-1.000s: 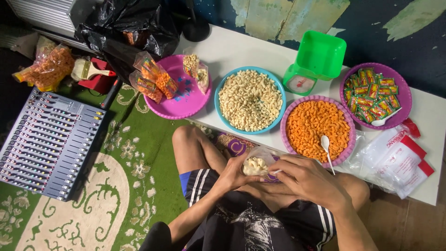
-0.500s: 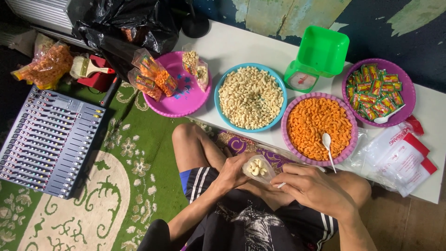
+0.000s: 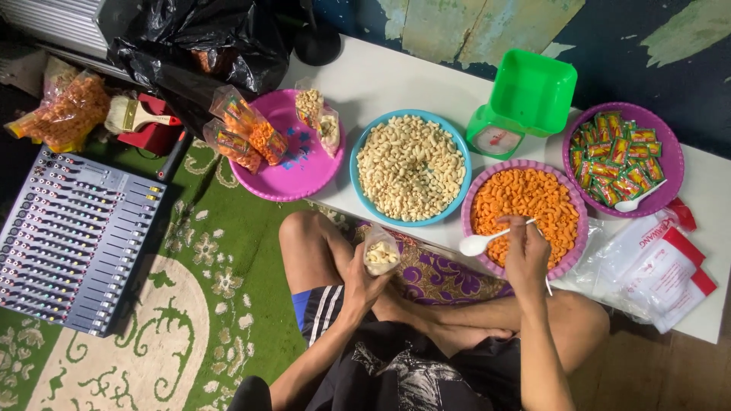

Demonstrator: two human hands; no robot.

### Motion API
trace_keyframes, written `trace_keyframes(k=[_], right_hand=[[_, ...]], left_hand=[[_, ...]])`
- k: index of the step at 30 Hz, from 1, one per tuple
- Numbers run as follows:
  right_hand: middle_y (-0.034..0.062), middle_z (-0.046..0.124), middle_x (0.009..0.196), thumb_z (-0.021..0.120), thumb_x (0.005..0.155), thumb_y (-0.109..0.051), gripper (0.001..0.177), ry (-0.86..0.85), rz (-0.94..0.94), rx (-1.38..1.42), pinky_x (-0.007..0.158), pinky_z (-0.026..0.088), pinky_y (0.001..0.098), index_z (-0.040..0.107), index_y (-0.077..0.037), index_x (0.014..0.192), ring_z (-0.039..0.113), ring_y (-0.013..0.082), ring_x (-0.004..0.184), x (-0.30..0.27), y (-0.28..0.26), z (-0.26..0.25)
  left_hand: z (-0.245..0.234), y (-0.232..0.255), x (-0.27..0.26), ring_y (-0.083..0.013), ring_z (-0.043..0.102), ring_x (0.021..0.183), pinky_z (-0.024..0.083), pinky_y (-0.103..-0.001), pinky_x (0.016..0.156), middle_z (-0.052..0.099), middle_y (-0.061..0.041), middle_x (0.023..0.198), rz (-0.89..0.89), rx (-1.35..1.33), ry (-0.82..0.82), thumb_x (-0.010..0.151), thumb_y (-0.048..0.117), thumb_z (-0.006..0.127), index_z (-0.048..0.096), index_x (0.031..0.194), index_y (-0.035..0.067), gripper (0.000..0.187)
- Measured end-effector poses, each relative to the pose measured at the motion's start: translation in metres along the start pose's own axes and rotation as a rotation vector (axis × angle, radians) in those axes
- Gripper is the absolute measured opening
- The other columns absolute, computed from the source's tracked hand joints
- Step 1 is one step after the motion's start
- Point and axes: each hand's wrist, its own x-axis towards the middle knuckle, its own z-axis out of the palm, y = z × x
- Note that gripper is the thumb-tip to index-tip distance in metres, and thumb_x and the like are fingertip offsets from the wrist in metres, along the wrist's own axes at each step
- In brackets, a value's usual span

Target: Packing small snacks into plastic bags using a spoon while sitting on the floor.

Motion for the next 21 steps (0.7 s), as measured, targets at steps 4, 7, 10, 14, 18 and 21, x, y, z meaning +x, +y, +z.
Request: trace_keyframes(k=[4, 7, 10, 14, 18, 21], right_hand=[[0.0148, 0.069, 0.084, 0.040, 0.120, -0.020, 0.036, 0.042, 0.080, 0.010, 0.079, 0.049, 0.0400, 0.073, -0.006, 0.112, 0.065, 0.0278, 0.079, 0.011, 0.033, 0.034], [0.0169, 0.075, 0.094, 0.049, 0.116, -0.019, 0.029, 0.095, 0.030, -0.107, 0.078, 0.053, 0.0441, 0.075, -0.005, 0.114, 0.072, 0.0322, 0.088, 0.023, 0.056, 0.055], [0.0162, 0.076, 0.094, 0.057, 0.112, -0.016, 0.022, 0.157, 0.009, -0.168, 0.075, 0.053, 0.0413, 0.077, -0.007, 0.116, 0.070, 0.0351, 0.083, 0.040, 0.080, 0.072], [0.0113, 0.075, 0.097, 0.056, 0.115, -0.021, 0.024, 0.207, 0.011, -0.189, 0.074, 0.052, 0.0373, 0.077, -0.011, 0.118, 0.067, 0.0273, 0.078, 0.062, 0.098, 0.090], [0.0079, 0.077, 0.096, 0.059, 0.112, -0.019, 0.019, 0.194, 0.087, -0.139, 0.079, 0.053, 0.0383, 0.077, -0.014, 0.114, 0.072, 0.0293, 0.089, 0.069, 0.116, 0.106], [0.0031, 0.078, 0.097, 0.056, 0.111, -0.022, 0.021, 0.149, 0.140, -0.080, 0.080, 0.051, 0.0365, 0.076, -0.017, 0.114, 0.071, 0.0236, 0.087, 0.074, 0.082, 0.115]], left_hand=[[-0.006, 0.020, 0.017, -0.0479, 0.068, 0.102, 0.054, -0.059, 0.093, 0.068, -0.032, 0.106, -0.118, -0.067, 0.073, 0.076, 0.025, 0.086, 0.054, 0.134, 0.004, 0.069], [-0.007, 0.019, 0.030, -0.0460, 0.069, 0.106, 0.052, -0.057, 0.092, 0.069, -0.029, 0.109, -0.136, -0.012, 0.084, 0.078, 0.022, 0.083, 0.052, 0.135, 0.005, 0.067], [-0.004, 0.015, 0.044, -0.0521, 0.068, 0.105, 0.052, -0.060, 0.090, 0.069, -0.032, 0.107, -0.139, 0.010, 0.097, 0.080, 0.017, 0.080, 0.052, 0.132, 0.002, 0.062], [0.007, -0.010, 0.062, -0.0480, 0.069, 0.107, 0.054, -0.057, 0.090, 0.071, -0.024, 0.108, -0.164, 0.076, 0.110, 0.077, 0.017, 0.083, 0.055, 0.134, 0.011, 0.064], [0.016, -0.014, 0.081, -0.0467, 0.068, 0.110, 0.054, -0.058, 0.093, 0.071, -0.025, 0.112, -0.190, 0.071, 0.087, 0.072, 0.015, 0.085, 0.057, 0.135, 0.012, 0.069], [0.018, -0.014, 0.094, -0.0431, 0.070, 0.110, 0.055, -0.054, 0.092, 0.071, -0.020, 0.113, -0.159, 0.070, 0.096, 0.073, 0.019, 0.087, 0.059, 0.134, 0.014, 0.068]])
